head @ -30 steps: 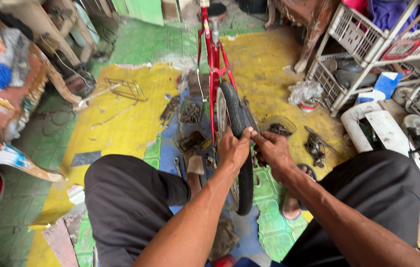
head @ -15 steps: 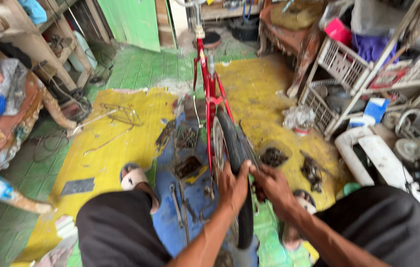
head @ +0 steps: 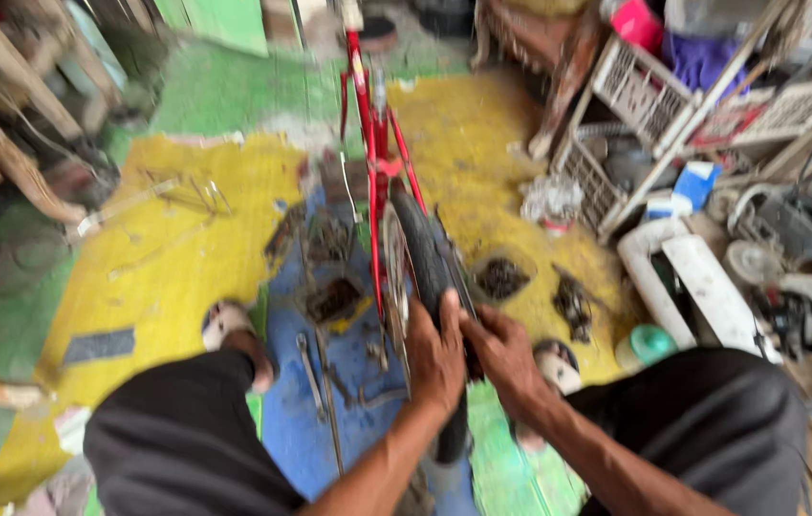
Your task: The person uses a wrench to tighten or loosen the axle nut on a bicycle wheel while holding the tire with the other hand. The person repeatedly spins the wheel to check alignment and continues adjusting the nut.
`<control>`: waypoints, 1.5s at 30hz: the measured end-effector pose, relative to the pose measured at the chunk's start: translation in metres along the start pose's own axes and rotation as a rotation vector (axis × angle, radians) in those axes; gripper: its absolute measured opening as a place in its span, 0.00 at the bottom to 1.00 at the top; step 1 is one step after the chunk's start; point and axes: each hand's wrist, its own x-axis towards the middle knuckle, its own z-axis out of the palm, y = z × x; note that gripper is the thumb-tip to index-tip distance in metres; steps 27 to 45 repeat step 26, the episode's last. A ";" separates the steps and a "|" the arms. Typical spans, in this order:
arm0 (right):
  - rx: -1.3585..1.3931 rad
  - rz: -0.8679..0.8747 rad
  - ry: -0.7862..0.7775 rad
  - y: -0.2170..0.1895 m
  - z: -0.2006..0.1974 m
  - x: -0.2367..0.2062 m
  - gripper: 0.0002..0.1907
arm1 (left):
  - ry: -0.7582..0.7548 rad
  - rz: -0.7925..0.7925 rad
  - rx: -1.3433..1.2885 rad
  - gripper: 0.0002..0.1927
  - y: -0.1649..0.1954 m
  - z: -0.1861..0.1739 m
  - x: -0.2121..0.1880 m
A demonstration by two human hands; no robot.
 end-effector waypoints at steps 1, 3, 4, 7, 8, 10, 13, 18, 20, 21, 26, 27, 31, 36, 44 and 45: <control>-0.024 -0.024 0.003 0.005 -0.002 -0.002 0.16 | 0.000 0.005 0.006 0.28 -0.002 0.001 -0.003; 0.002 -0.023 0.005 0.008 -0.003 0.001 0.14 | -0.001 0.005 0.031 0.28 -0.005 0.004 0.002; 0.015 -0.014 0.006 0.012 -0.003 -0.004 0.13 | -0.004 -0.018 0.053 0.28 -0.007 0.005 0.001; 0.029 -0.034 -0.009 0.015 -0.003 -0.013 0.14 | 0.034 0.000 0.047 0.28 -0.009 0.004 -0.014; 0.017 -0.049 -0.013 0.010 -0.003 -0.012 0.14 | 0.050 0.024 0.031 0.29 -0.007 0.005 -0.015; -0.010 -0.050 -0.020 0.010 -0.005 -0.020 0.15 | 0.047 -0.014 0.042 0.28 -0.006 0.007 -0.020; -0.008 -0.036 0.001 0.004 -0.003 -0.021 0.15 | 0.019 -0.120 0.036 0.28 -0.003 0.010 -0.014; -0.031 -0.049 0.011 0.005 -0.003 -0.021 0.16 | 0.034 -0.071 0.032 0.29 -0.005 0.010 -0.016; -0.053 -0.063 0.026 0.008 -0.002 -0.021 0.16 | 0.035 -0.067 0.056 0.30 -0.007 0.011 -0.016; -0.065 -0.073 0.038 0.009 -0.001 -0.021 0.16 | 0.032 -0.074 0.057 0.30 -0.008 0.012 -0.015; -0.503 -0.519 0.248 0.045 0.032 -0.088 0.21 | 0.017 -0.089 0.060 0.32 -0.013 0.012 -0.015; -0.503 -0.519 0.248 0.045 0.032 -0.088 0.21 | 0.017 -0.089 0.060 0.32 -0.013 0.012 -0.015; -0.503 -0.519 0.248 0.045 0.032 -0.088 0.21 | 0.017 -0.089 0.060 0.32 -0.013 0.012 -0.015; -0.503 -0.519 0.248 0.045 0.032 -0.088 0.21 | 0.017 -0.089 0.060 0.32 -0.013 0.012 -0.015; -0.503 -0.519 0.248 0.045 0.032 -0.088 0.21 | 0.017 -0.089 0.060 0.32 -0.013 0.012 -0.015; -0.503 -0.519 0.248 0.045 0.032 -0.088 0.21 | 0.017 -0.089 0.060 0.32 -0.013 0.012 -0.015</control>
